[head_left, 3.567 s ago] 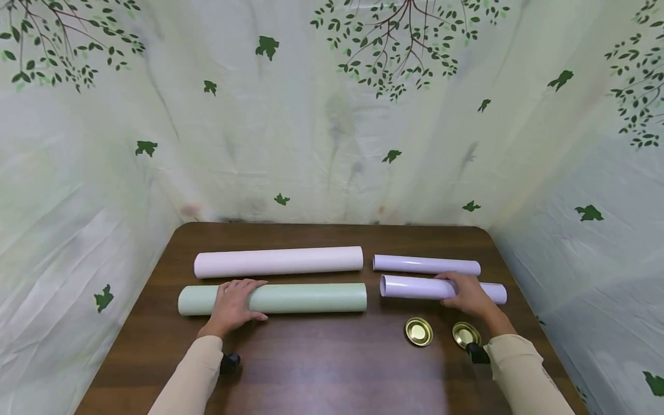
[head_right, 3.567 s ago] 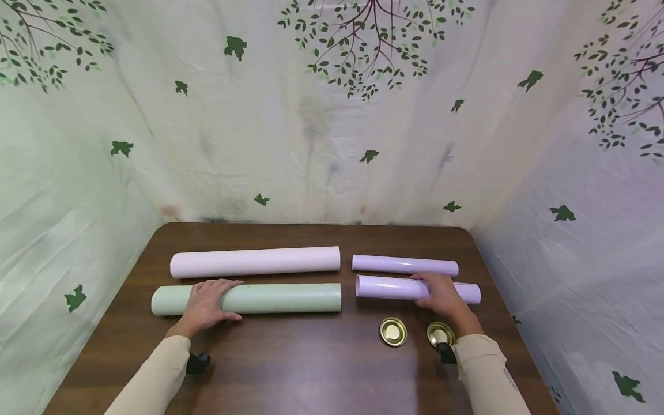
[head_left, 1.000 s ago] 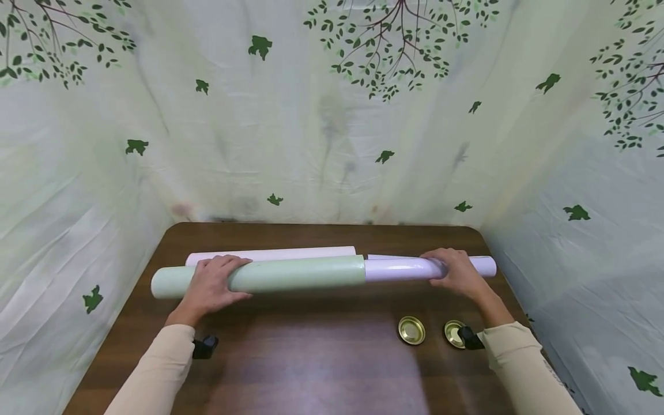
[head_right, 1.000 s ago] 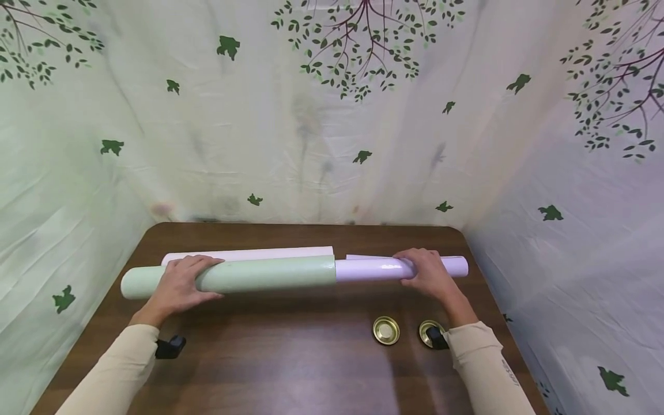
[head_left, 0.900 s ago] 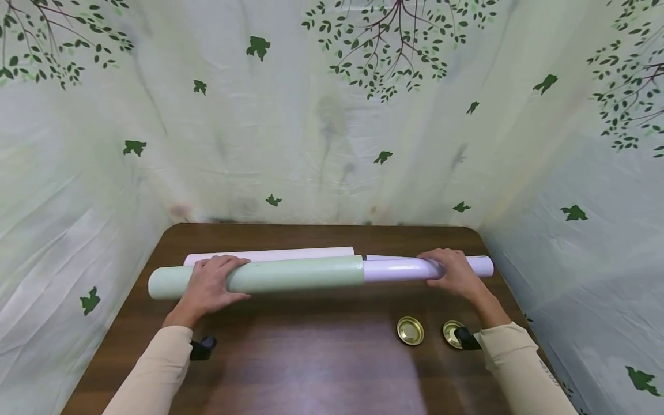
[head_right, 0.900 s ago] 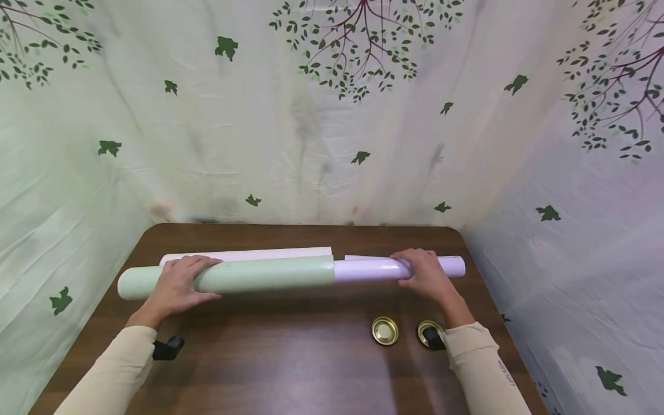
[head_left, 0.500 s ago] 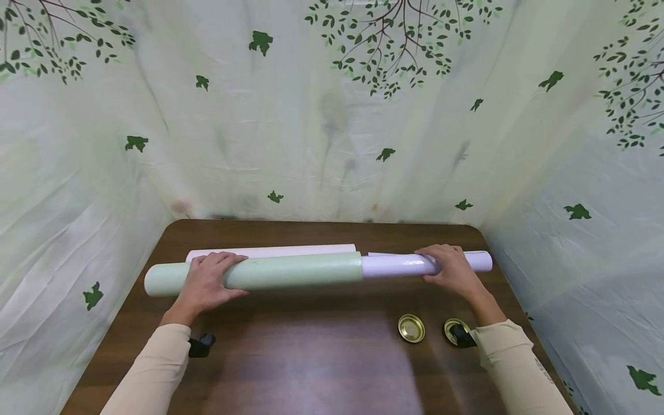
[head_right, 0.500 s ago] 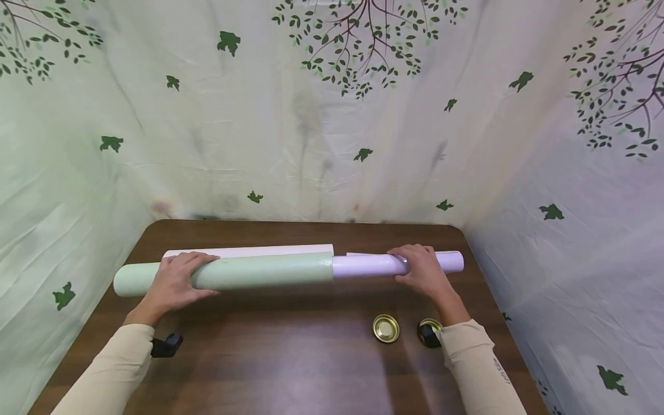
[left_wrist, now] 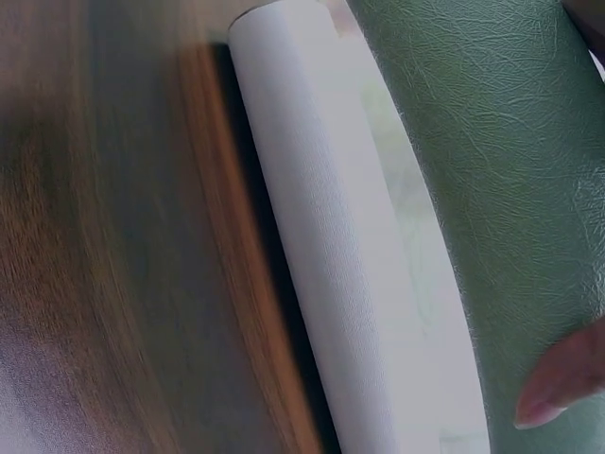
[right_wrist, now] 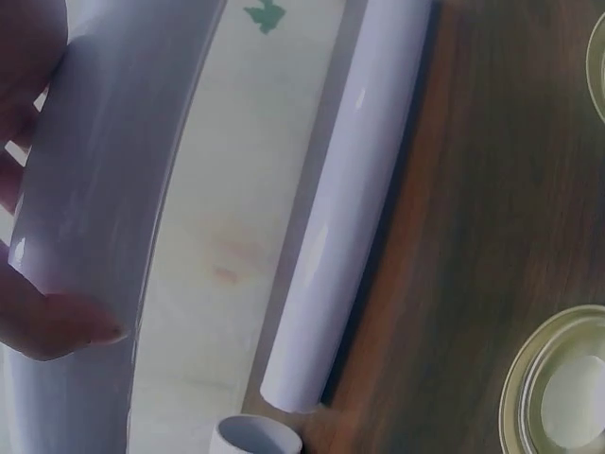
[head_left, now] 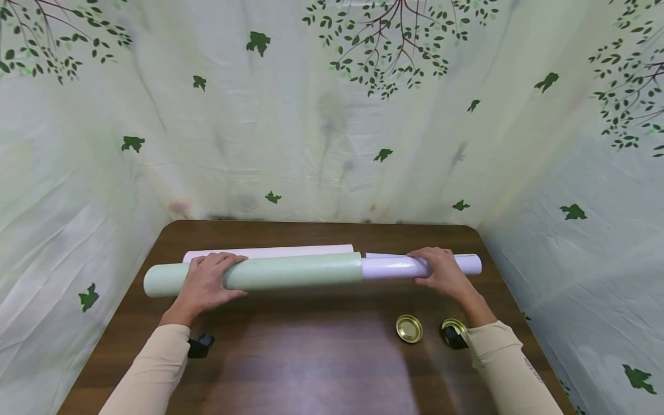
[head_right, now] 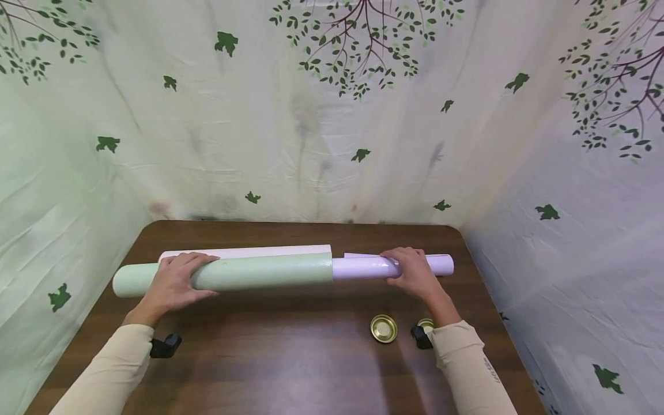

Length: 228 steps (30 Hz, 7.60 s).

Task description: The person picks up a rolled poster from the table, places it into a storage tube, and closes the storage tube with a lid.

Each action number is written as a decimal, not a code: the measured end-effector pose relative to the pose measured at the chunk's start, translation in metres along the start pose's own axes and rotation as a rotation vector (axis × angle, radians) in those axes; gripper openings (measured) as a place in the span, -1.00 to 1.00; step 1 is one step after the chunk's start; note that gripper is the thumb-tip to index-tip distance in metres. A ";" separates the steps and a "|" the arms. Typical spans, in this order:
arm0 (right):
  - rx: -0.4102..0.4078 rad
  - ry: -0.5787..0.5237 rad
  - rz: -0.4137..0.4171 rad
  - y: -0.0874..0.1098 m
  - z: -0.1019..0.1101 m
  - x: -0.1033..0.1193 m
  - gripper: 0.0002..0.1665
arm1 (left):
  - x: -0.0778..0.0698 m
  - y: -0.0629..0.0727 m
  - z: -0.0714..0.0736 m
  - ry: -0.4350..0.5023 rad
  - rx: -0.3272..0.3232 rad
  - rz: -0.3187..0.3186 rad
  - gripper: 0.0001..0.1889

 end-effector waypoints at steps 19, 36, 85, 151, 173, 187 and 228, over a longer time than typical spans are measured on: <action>0.028 -0.020 0.125 -0.014 -0.013 0.015 -0.33 | -0.001 -0.002 -0.003 -0.013 0.028 0.014 -0.24; -0.039 -0.002 0.112 -0.006 -0.021 0.023 -0.38 | -0.010 -0.002 -0.013 -0.007 0.030 -0.003 -0.23; 0.002 -0.098 0.122 -0.042 -0.046 0.067 -0.39 | -0.013 -0.005 -0.009 -0.040 -0.003 -0.009 -0.23; -0.111 -1.360 -0.179 0.034 -0.052 -0.039 -0.53 | -0.009 0.002 -0.009 -0.024 0.000 0.006 -0.25; -0.188 -1.378 -0.183 0.032 -0.055 -0.032 -0.53 | -0.009 -0.002 -0.012 -0.026 0.012 0.026 -0.25; -0.176 -1.362 -0.164 0.025 -0.062 -0.021 -0.53 | -0.012 -0.003 -0.013 -0.014 0.009 0.016 -0.25; -0.038 -1.276 -0.127 -0.006 -0.074 0.011 -0.43 | -0.023 -0.013 -0.019 -0.019 -0.002 -0.010 -0.24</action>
Point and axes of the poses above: each hand's wrist, its own y-axis away from the middle knuckle, its own z-axis out of the back of the hand, x = y × z, the point moved 4 cm from there along -y, towards the middle knuckle, and after that the axes turned 5 degrees about y, right-handed, at the moved point
